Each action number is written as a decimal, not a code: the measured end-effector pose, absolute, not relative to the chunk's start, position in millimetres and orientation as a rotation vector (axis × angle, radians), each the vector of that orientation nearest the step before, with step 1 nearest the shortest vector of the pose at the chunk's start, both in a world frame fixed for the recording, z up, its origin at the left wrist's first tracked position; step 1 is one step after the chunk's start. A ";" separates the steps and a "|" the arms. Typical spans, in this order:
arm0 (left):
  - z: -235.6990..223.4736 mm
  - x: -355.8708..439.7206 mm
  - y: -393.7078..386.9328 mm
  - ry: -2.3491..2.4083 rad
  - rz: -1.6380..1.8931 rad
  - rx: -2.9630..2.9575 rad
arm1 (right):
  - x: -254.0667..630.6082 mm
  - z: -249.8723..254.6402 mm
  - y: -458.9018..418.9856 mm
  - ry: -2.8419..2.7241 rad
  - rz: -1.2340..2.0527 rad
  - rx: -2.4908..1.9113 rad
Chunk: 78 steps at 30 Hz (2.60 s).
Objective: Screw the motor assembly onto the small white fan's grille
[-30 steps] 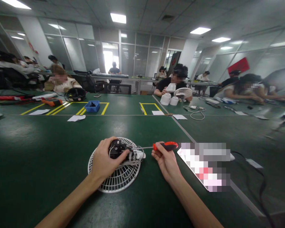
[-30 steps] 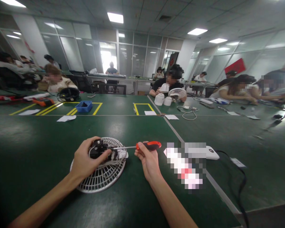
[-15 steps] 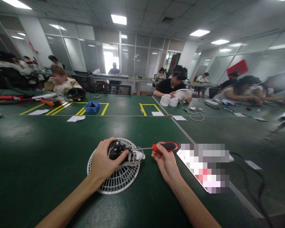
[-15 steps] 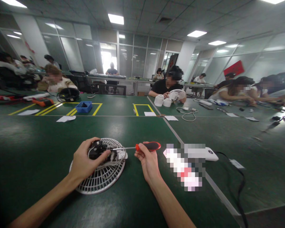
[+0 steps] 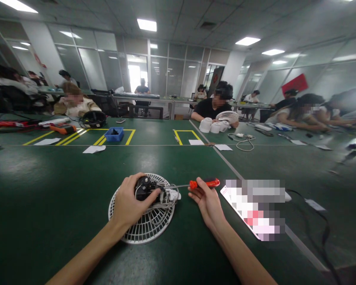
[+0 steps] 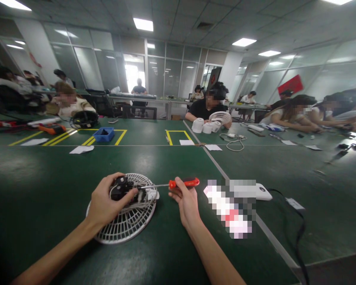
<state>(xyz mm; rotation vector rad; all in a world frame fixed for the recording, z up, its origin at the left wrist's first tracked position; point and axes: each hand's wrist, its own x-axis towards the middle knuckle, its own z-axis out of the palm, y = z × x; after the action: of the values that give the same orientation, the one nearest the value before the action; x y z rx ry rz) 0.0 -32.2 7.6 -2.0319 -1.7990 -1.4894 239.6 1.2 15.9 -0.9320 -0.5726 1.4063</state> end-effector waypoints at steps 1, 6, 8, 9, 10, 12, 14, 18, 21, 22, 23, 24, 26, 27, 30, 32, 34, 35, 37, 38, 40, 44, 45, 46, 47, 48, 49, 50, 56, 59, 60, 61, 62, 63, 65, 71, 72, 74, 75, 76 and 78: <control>7.5 -0.2 -32.1 -1.803 -1.489 -2.032 | 240.3 16.7 1.4 -0.594 1.408 -0.958; 8.3 -0.8 -32.7 -1.804 -1.491 -2.022 | 242.7 17.4 2.2 -0.562 1.442 -0.870; 9.1 -0.7 -33.4 -1.799 -1.495 -2.019 | 243.3 16.7 2.3 -0.511 1.471 -0.816; 9.5 -0.7 -33.7 -1.795 -1.497 -2.020 | 243.6 16.4 2.3 -0.491 1.492 -0.795; 9.9 -0.6 -34.0 -1.790 -1.498 -2.022 | 243.6 16.0 2.3 -0.477 1.511 -0.774; 10.5 -0.4 -34.1 -1.786 -1.495 -2.022 | 243.1 15.0 2.3 -0.469 1.543 -0.737; 10.9 -0.4 -33.9 -1.785 -1.493 -2.020 | 241.9 13.2 2.8 -0.474 1.557 -0.732; 10.6 -0.6 -33.6 -1.794 -1.493 -2.019 | 239.5 9.1 4.5 -0.473 1.501 -0.863; 10.1 -0.6 -33.8 -1.802 -1.495 -2.018 | 239.0 10.0 4.0 -0.502 1.484 -0.885; 10.0 -0.5 -33.8 -1.802 -1.498 -2.017 | 238.9 11.2 3.4 -0.511 1.484 -0.870; 9.9 -0.4 -33.7 -1.801 -1.499 -2.017 | 238.9 12.6 2.6 -0.514 1.479 -0.854; 9.9 -0.2 -33.6 -1.801 -1.500 -2.016 | 238.8 14.0 1.9 -0.508 1.469 -0.841; 9.8 -0.1 -33.2 -1.803 -1.503 -2.014 | 238.8 15.7 1.1 -0.486 1.453 -0.817; 9.8 0.0 -33.1 -1.804 -1.503 -2.015 | 239.0 15.9 1.1 -0.478 1.451 -0.804; 9.5 -0.1 -32.9 -1.808 -1.509 -2.013 | 239.5 13.8 2.4 -0.464 1.472 -0.767; 9.4 -0.1 -33.1 -1.812 -1.508 -2.012 | 239.3 11.4 3.9 -0.456 1.484 -0.765; 9.3 0.0 -33.2 -1.815 -1.503 -2.011 | 238.0 9.6 4.9 -0.452 1.485 -0.784; 9.3 0.1 -33.2 -1.813 -1.500 -2.013 | 237.1 9.2 5.1 -0.451 1.483 -0.800; 9.1 0.2 -33.1 -1.805 -1.496 -2.013 | 235.1 9.4 5.0 -0.449 1.470 -0.839; 9.1 0.2 -33.0 -1.802 -1.493 -2.015 | 234.3 9.9 4.7 -0.447 1.459 -0.857; 9.3 0.3 -33.1 -1.801 -1.490 -2.020 | 233.7 11.5 3.8 -0.450 1.438 -0.876; 10.6 0.2 -33.8 -1.801 -1.496 -2.023 | 236.2 15.1 1.9 -0.489 1.450 -0.848; 10.9 0.1 -33.9 -1.803 -1.497 -2.021 | 237.2 15.8 1.5 -0.496 1.457 -0.833; 11.1 0.1 -34.0 -1.808 -1.497 -2.019 | 238.2 16.5 1.3 -0.499 1.462 -0.816; 11.1 0.0 -34.0 -1.813 -1.498 -2.016 | 239.3 17.1 1.2 -0.499 1.469 -0.798; 10.9 -0.1 -33.9 -1.817 -1.498 -2.012 | 240.3 17.6 1.2 -0.496 1.481 -0.781; 10.7 -0.1 -33.8 -1.818 -1.498 -2.007 | 241.2 17.9 1.4 -0.491 1.496 -0.764; 10.4 -0.1 -33.7 -1.817 -1.497 -2.006 | 241.9 18.3 1.6 -0.483 1.510 -0.748; 8.4 0.1 -33.0 -1.818 -1.488 -2.000 | 242.1 20.1 1.4 -0.457 1.575 -0.699; 7.9 -0.1 -32.9 -1.814 -1.480 -2.013 | 240.5 18.7 0.8 -0.475 1.581 -0.752; 7.8 -0.2 -32.9 -1.811 -1.483 -2.014 | 240.1 17.6 0.8 -0.490 1.585 -0.777; 7.8 -0.4 -33.0 -1.809 -1.487 -2.013 | 239.8 16.4 0.9 -0.503 1.588 -0.800; 7.7 -0.5 -32.9 -1.811 -1.489 -2.009 | 239.7 15.2 1.1 -0.513 1.589 -0.817; 7.5 -0.6 -32.8 -1.814 -1.490 -2.006 | 239.7 14.2 1.4 -0.516 1.585 -0.825; 7.3 -0.6 -32.3 -1.821 -1.491 -1.998 | 240.1 13.2 1.9 -0.516 1.567 -0.819; 6.9 -0.6 -30.8 -1.814 -1.493 -1.999 | 242.1 17.7 2.3 -0.535 1.553 -0.781; 7.2 -0.7 -30.9 -1.812 -1.493 -2.000 | 242.3 18.5 2.3 -0.537 1.554 -0.780; 7.9 -0.7 -31.3 -1.804 -1.493 -2.007 | 242.2 19.2 2.3 -0.527 1.544 -0.793; 8.3 -0.8 -31.6 -1.801 -1.495 -2.011 | 242.1 19.3 2.2 -0.520 1.528 -0.809; 8.6 -0.8 -31.8 -1.798 -1.499 -2.012 | 241.9 19.2 2.1 -0.517 1.506 -0.832; 8.6 -0.9 -32.1 -1.798 -1.513 -2.011 | 241.5 19.1 1.8 -0.540 1.462 -0.869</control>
<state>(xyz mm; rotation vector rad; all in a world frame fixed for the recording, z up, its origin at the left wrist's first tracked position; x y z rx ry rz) -0.9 -32.1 8.6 -2.0107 -1.7977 -1.5129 241.5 1.8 19.1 -0.8692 -0.5402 1.4620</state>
